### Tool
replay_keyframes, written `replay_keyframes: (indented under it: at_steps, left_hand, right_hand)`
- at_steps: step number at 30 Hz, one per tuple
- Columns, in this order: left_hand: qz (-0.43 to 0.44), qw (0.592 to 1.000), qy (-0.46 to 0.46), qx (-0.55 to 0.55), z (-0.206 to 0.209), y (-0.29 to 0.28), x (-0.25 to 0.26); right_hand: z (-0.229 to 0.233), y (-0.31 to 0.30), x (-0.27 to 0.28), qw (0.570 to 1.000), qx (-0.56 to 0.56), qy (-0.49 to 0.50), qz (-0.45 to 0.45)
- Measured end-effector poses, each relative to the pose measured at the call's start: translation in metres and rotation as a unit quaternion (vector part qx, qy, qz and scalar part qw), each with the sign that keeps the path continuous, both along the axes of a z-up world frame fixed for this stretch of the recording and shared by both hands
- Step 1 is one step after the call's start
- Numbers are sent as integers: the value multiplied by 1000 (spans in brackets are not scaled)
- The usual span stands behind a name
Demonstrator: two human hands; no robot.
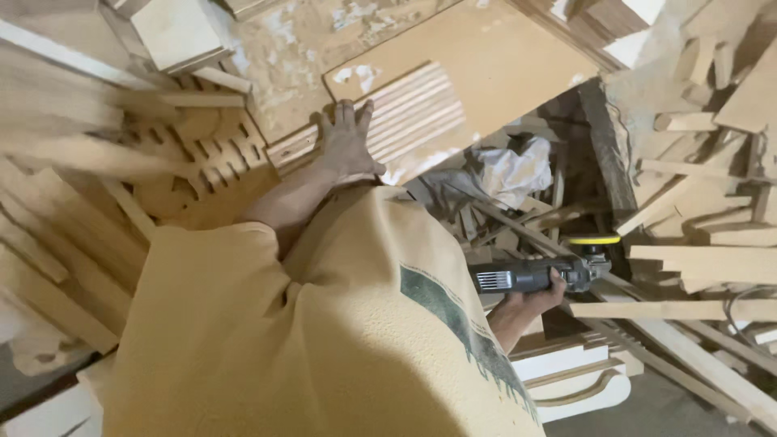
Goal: The person sands a piece of wood with an angle grinder, moving it across the surface while holding the wood steady by hand.
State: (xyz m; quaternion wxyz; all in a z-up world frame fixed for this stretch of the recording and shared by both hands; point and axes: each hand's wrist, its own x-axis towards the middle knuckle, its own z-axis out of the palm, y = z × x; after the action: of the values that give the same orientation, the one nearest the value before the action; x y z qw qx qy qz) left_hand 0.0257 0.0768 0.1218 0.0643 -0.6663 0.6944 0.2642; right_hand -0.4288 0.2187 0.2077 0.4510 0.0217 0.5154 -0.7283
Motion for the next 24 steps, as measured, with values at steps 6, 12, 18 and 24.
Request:
replay_keyframes:
  at_steps: [6, 12, 18, 24]
  left_hand:
    - [264, 949, 174, 26, 47, 44, 48]
    - [425, 804, 414, -30, -25, 73, 108]
    - [468, 789, 397, -11, -45, 89, 138]
    - [521, 714, 465, -51, 8, 105, 160]
  right_hand:
    - [5, -22, 13, 1000, 7, 0, 21]
    - [16, -45, 38, 997, 20, 20, 65]
    - [37, -52, 57, 997, 16, 1, 80]
    - [18, -61, 54, 993, 28, 41, 109]
